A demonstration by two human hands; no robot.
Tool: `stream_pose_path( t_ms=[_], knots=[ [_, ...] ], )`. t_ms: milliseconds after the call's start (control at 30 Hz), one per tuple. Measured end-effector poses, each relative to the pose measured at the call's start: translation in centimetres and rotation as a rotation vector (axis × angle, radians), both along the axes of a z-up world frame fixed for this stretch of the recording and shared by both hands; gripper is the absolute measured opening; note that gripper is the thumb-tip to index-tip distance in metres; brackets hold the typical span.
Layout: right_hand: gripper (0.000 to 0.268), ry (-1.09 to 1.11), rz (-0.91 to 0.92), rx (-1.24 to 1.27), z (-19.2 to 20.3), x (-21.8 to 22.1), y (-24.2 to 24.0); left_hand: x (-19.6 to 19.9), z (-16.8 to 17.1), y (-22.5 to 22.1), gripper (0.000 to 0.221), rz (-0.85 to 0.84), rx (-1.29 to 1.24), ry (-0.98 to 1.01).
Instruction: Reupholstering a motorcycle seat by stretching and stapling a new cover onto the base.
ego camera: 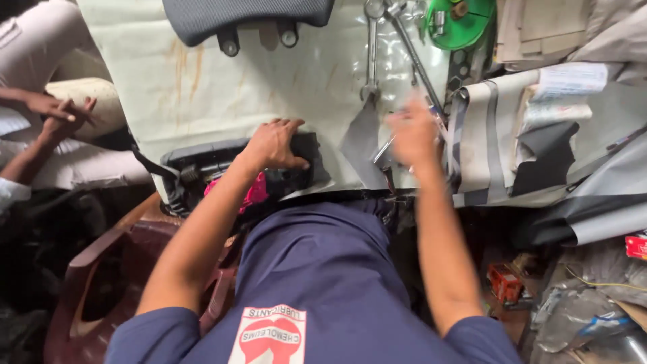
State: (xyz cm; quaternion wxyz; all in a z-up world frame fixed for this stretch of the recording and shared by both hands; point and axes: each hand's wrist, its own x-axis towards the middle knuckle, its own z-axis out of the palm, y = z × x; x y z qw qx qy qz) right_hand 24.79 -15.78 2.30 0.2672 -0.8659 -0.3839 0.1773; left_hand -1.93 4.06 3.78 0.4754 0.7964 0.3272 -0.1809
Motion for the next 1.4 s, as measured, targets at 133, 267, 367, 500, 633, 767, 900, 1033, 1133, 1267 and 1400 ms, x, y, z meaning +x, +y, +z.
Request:
stream_pose_path(
  t_ms=[133,267,367,500,633,767,900,1033,1133,1267,1400],
  knots=[
    [0.067,0.004,0.197,-0.232,-1.3,-10.4,2.9,-2.8,-1.3,-1.1,0.079,-0.22,0.234,0.044],
    [0.061,0.161,0.126,-0.294,-2.3,-12.1,3.6,-2.8,-0.8,-1.6,0.069,-0.195,0.233,0.031],
    [0.06,0.461,0.33,-0.19,-5.3,-12.2,3.9,-1.9,-0.9,-0.2,0.077,-0.17,0.302,-0.066],
    [0.04,0.529,0.464,-0.129,-4.4,-12.7,5.7,-1.5,3.5,1.0,0.055,-0.252,0.207,0.154],
    [0.016,0.237,0.55,0.178,7.8,-12.4,8.3,-4.6,13.0,0.5,0.053,-0.015,0.342,-0.137],
    [0.014,-0.059,0.644,0.509,21.1,-14.3,6.8,-7.5,22.6,-5.4,0.045,0.211,0.672,-0.34],
    [0.022,-0.024,0.463,0.635,23.0,-16.0,1.3,-6.8,20.6,-13.9,0.055,0.496,0.788,-0.514],
    [0.041,0.5,0.002,0.501,14.9,-14.0,-4.5,-3.0,18.4,-17.6,0.072,0.507,0.56,-0.61],
    [0.078,1.52,-0.205,0.67,10.8,-11.1,-9.1,-2.3,17.2,-16.5,0.083,0.365,0.212,-0.544],
    [0.08,1.483,-0.316,0.731,9.1,-8.9,-9.7,-1.1,5.1,-9.2,0.085,0.213,0.622,-0.639],
    [0.083,1.485,-0.455,0.748,7.6,-7.8,-9.6,1.7,1.8,-3.6,0.112,-0.052,0.579,-0.405]
  ],
)
